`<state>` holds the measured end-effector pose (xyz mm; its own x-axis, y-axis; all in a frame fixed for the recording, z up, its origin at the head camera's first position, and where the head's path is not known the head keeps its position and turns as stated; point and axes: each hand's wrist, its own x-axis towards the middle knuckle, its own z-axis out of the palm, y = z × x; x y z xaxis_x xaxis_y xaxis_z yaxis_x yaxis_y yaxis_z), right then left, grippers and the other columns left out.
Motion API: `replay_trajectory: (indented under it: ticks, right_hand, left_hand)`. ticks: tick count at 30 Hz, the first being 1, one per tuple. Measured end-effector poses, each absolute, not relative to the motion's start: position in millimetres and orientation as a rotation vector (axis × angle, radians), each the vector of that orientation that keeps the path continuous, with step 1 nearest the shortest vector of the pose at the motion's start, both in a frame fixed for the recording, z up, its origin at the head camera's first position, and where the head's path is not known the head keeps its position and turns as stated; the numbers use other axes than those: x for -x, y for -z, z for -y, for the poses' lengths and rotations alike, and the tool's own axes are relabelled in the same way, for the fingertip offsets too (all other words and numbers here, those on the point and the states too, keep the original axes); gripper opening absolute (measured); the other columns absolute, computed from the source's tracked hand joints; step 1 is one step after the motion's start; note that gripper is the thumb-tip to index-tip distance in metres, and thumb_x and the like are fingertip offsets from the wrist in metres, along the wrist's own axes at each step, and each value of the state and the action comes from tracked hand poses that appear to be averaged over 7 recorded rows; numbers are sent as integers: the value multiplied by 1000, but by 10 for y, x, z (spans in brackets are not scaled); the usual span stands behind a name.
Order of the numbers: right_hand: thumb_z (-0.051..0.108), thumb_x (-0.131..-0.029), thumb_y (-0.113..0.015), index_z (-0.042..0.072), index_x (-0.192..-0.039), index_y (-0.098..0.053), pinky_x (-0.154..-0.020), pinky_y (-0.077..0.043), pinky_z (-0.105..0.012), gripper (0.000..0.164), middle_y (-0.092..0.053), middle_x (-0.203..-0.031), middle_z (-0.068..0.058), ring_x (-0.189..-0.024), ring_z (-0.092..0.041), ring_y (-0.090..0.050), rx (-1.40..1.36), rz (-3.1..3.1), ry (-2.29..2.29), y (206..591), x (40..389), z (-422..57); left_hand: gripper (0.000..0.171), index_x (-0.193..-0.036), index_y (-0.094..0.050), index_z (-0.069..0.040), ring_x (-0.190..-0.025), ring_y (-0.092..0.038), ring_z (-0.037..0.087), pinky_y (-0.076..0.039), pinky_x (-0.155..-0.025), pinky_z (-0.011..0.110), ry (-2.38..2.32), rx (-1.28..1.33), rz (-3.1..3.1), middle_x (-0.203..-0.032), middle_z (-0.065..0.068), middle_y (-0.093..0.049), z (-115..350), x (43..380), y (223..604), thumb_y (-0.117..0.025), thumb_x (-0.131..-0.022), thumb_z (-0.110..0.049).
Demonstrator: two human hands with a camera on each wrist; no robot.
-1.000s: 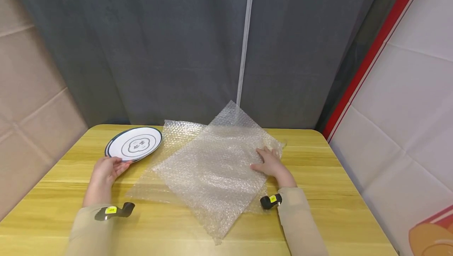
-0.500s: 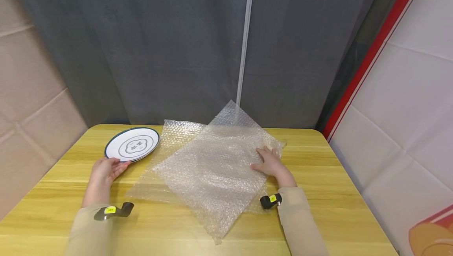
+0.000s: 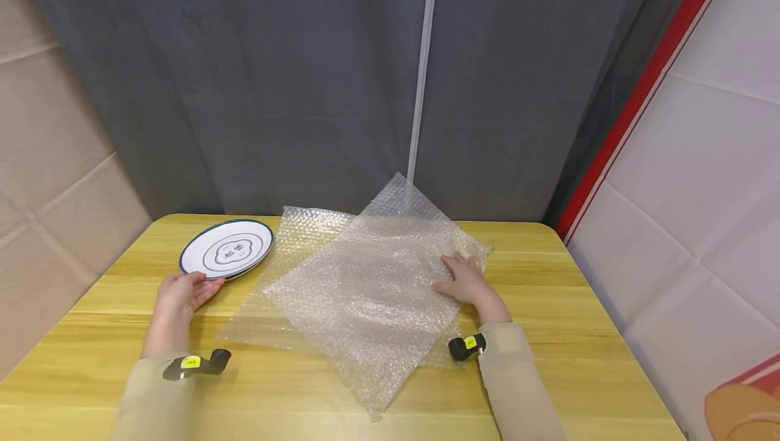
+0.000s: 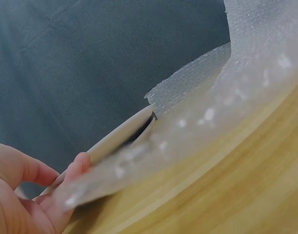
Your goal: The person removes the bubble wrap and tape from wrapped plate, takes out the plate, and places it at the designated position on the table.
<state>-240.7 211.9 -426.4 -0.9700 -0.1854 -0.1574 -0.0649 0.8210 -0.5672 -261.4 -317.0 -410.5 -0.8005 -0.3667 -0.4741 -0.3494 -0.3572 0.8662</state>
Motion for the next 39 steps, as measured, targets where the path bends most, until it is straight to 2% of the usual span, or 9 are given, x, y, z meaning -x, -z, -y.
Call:
replay_trajectory:
  ticks: [7, 20, 31, 39]
  right_hand:
    - [36, -89, -67, -3, -146, -32, -106, -7, -69, 77, -10, -151, -34, -134, -57, 3, 184, -2788, 881, 4249, 2395, -2105]
    - [38, -88, -67, -2, -146, -33, -105, -7, -70, 78, -10, -150, -35, -134, -58, 2, 195, -2792, 872, 4290, 2405, -2131]
    - [39, -89, -66, -3, -146, -33, -104, -8, -71, 78, -10, -150, -35, -134, -58, 1, 214, -2797, 861, 4277, 2414, -2115]
    - [38, -89, -66, -3, -146, -32, -105, -7, -71, 78, -9, -150, -35, -134, -58, 2, 212, -2794, 856, 4277, 2408, -2116]
  left_hand:
    - [69, -153, 3, -6, -62, -69, 20, -58, -69, 34, 2330, -968, 1831, -67, 10, -67, 3172, 2599, 4097, -39, -99, -1]
    - [68, -153, -2, -3, -54, -65, 14, -58, -57, 29, 2055, -919, 2119, -61, 2, -63, 3164, 2563, 4147, -41, -97, -5]
    - [65, -153, -7, -5, -54, -63, 14, -57, -54, 28, 1951, -974, 2188, -61, 1, -62, 3187, 2576, 4225, -41, -98, -8]
    - [67, -152, -3, -3, -52, -63, 14, -57, -53, 28, 2039, -917, 2138, -60, 2, -62, 3192, 2565, 4222, -39, -97, -5]
